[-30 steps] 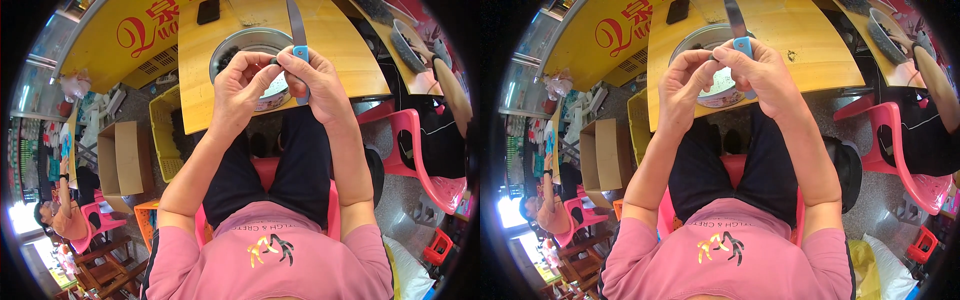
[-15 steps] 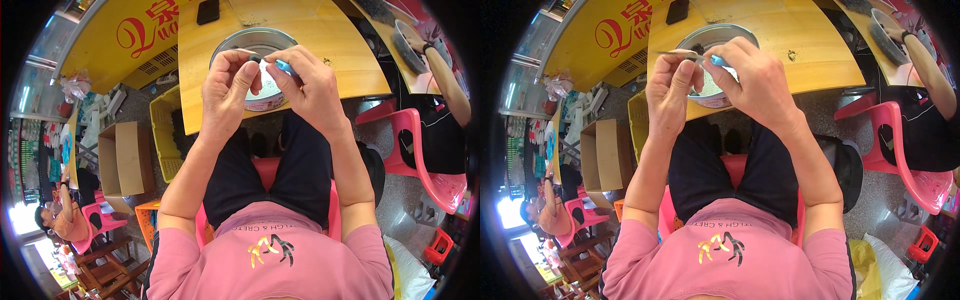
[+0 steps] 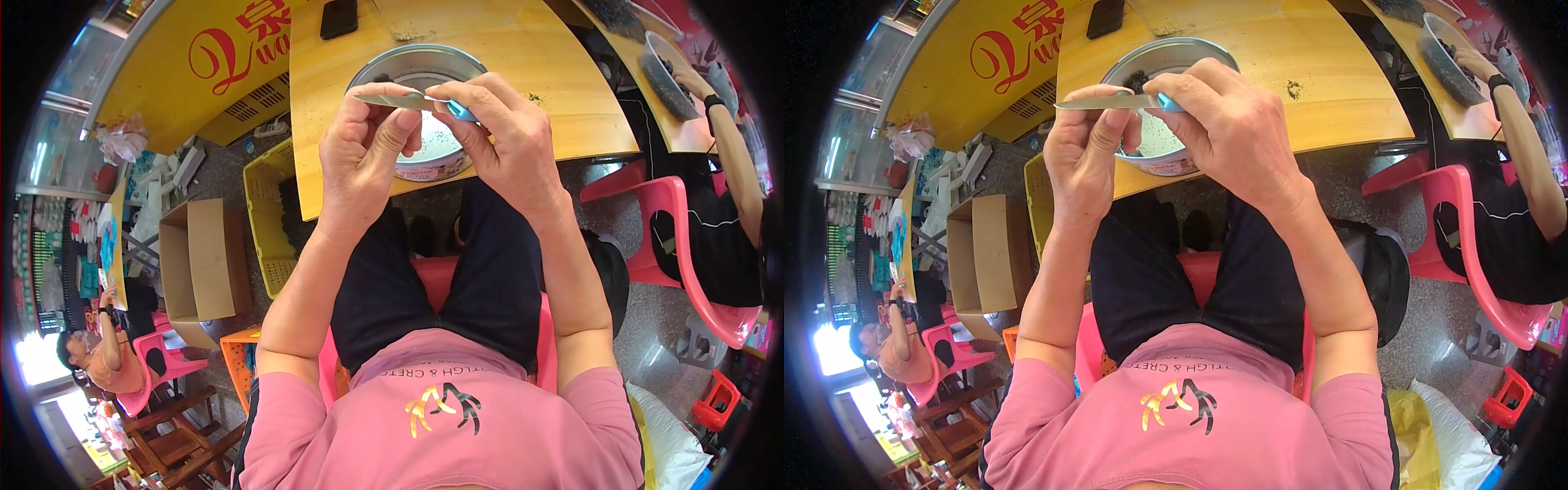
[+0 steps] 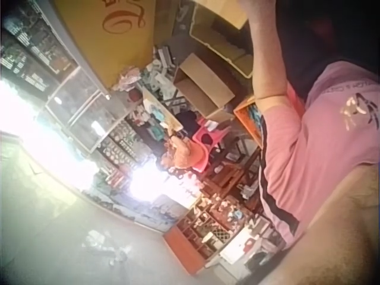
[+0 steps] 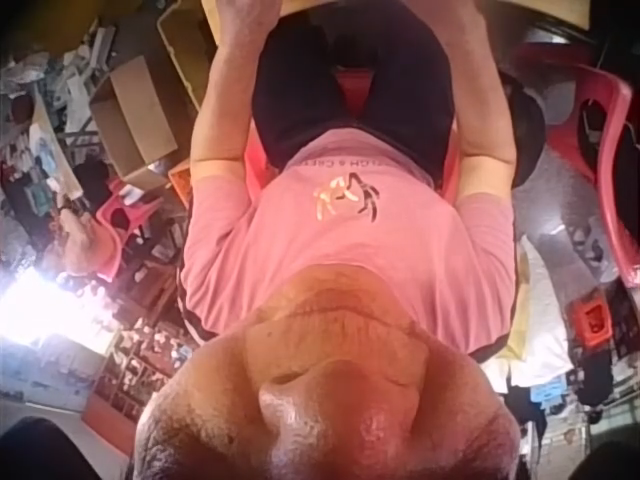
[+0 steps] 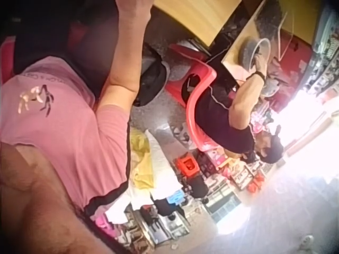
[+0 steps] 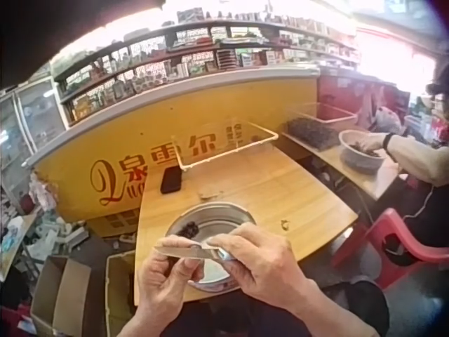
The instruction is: Manually trimming small black parts using a handheld knife over a metal bowl.
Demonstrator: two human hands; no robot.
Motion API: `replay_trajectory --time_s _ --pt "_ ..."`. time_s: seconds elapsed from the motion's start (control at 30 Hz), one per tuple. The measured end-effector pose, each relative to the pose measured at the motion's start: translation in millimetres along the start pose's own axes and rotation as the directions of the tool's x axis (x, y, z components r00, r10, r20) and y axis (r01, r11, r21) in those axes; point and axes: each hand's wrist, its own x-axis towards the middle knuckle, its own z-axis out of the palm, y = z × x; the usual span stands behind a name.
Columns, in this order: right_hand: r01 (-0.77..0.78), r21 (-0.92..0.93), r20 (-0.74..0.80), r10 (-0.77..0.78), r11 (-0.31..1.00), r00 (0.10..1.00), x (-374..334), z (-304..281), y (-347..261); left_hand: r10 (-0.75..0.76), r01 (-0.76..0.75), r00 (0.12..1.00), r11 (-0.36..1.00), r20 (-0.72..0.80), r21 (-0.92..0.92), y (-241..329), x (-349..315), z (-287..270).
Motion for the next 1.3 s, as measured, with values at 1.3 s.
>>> replay_trajectory --time_s 1.3 --pt "-0.613 0.530 0.194 0.620 0.586 0.760 -1 -18 4 -0.125 0.267 0.936 0.862 -0.329 0.432 10 -46 -134"
